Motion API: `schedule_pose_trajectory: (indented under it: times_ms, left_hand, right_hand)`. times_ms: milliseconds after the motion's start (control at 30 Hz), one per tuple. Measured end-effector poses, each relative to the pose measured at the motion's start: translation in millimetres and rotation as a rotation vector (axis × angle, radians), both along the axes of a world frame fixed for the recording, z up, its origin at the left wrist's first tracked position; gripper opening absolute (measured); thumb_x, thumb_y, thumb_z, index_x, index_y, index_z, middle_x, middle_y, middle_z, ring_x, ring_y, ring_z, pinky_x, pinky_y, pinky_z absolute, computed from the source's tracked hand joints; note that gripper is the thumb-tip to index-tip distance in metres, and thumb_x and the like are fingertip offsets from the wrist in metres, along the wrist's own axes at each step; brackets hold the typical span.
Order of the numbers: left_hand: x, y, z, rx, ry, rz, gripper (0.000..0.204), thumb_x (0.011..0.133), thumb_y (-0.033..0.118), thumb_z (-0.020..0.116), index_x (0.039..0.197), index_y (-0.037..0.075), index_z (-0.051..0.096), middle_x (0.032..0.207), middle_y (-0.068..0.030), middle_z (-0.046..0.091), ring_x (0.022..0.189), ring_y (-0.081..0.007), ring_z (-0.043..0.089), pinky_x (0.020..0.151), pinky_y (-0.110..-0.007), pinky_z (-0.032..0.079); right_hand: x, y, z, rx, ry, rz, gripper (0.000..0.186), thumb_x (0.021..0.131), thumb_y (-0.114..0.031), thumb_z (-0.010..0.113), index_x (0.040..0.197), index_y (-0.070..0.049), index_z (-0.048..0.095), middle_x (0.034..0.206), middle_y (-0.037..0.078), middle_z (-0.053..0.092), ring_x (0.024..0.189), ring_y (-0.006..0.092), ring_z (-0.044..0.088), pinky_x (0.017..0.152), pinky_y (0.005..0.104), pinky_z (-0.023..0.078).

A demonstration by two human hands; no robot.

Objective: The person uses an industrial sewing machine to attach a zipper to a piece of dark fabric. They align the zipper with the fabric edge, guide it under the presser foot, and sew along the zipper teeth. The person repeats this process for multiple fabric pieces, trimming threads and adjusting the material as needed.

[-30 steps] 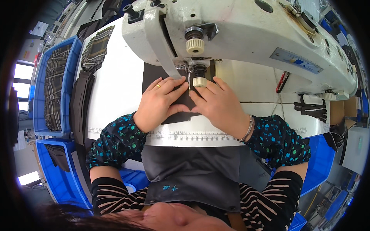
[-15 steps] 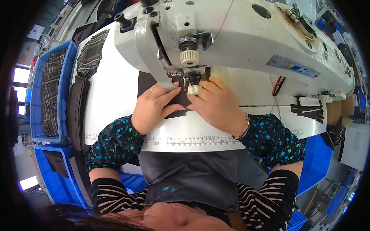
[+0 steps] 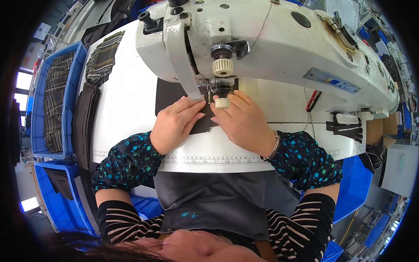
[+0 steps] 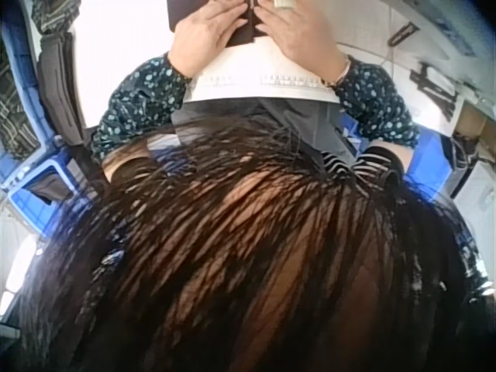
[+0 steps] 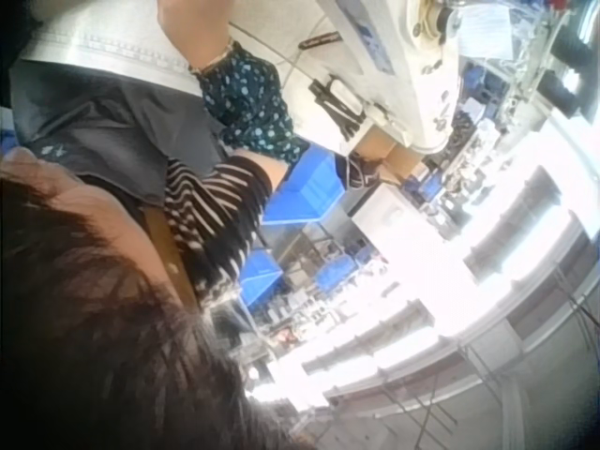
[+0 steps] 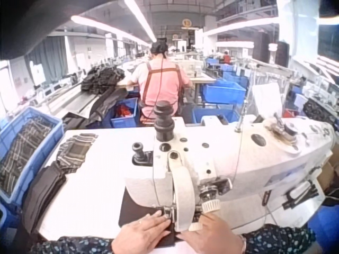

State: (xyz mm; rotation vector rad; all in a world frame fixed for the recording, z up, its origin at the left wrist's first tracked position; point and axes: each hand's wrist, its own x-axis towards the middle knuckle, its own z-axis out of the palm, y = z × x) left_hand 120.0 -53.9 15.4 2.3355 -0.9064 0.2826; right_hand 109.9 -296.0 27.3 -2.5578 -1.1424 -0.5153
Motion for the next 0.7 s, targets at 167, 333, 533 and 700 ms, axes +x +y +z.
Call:
schedule_pose_trajectory:
  times_ms: [167, 333, 533, 700]
  left_hand:
    - [-2.1, -1.2, 0.5, 0.043, -0.051, -0.005, 0.033, 0.091, 0.019, 0.079, 0.119, 0.000, 0.076, 0.130, -0.0132, 0.073, 0.126, -0.0306, 0.069, 0.106, -0.044, 0.057]
    - [-1.4, 1.1, 7.6, 0.093, -0.094, -0.046, 0.048, 0.088, 0.030, 0.083, 0.123, 0.000, 0.074, 0.123, -0.0150, 0.073, 0.112, -0.0340, 0.071, 0.104, -0.045, 0.057]
    - [-1.7, 2.7, 10.1, 0.143, -0.121, -0.080, 0.054, 0.085, 0.037, 0.083, 0.124, 0.001, 0.074, 0.126, -0.0149, 0.071, 0.114, -0.0328, 0.070, 0.104, -0.046, 0.056]
    - [-0.3, 6.5, 8.0, 0.213, -0.082, -0.089, 0.058, 0.086, 0.044, 0.078, 0.126, 0.003, 0.072, 0.136, -0.0104, 0.068, 0.133, -0.0301, 0.063, 0.110, -0.047, 0.052]
  right_hand:
    - [0.3, 1.2, -5.4, -0.011, 0.007, -0.025, 0.041, 0.089, -0.023, 0.077, 0.123, -0.001, 0.073, 0.121, 0.014, 0.071, 0.110, 0.0296, 0.063, 0.097, 0.0434, 0.055]
    - [-1.0, 1.6, -3.0, -0.008, 0.021, -0.015, 0.041, 0.088, -0.023, 0.077, 0.123, -0.003, 0.074, 0.121, 0.013, 0.071, 0.110, 0.0305, 0.063, 0.097, 0.0424, 0.055]
    - [-3.9, 1.1, -0.6, -0.027, 0.025, -0.006, 0.041, 0.086, -0.026, 0.079, 0.120, -0.003, 0.075, 0.122, 0.014, 0.071, 0.111, 0.0307, 0.063, 0.100, 0.0436, 0.054]
    - [-5.1, 2.2, -0.1, -0.044, 0.015, -0.008, 0.042, 0.086, -0.028, 0.079, 0.119, -0.003, 0.076, 0.126, 0.016, 0.071, 0.109, 0.0318, 0.064, 0.102, 0.0451, 0.053]
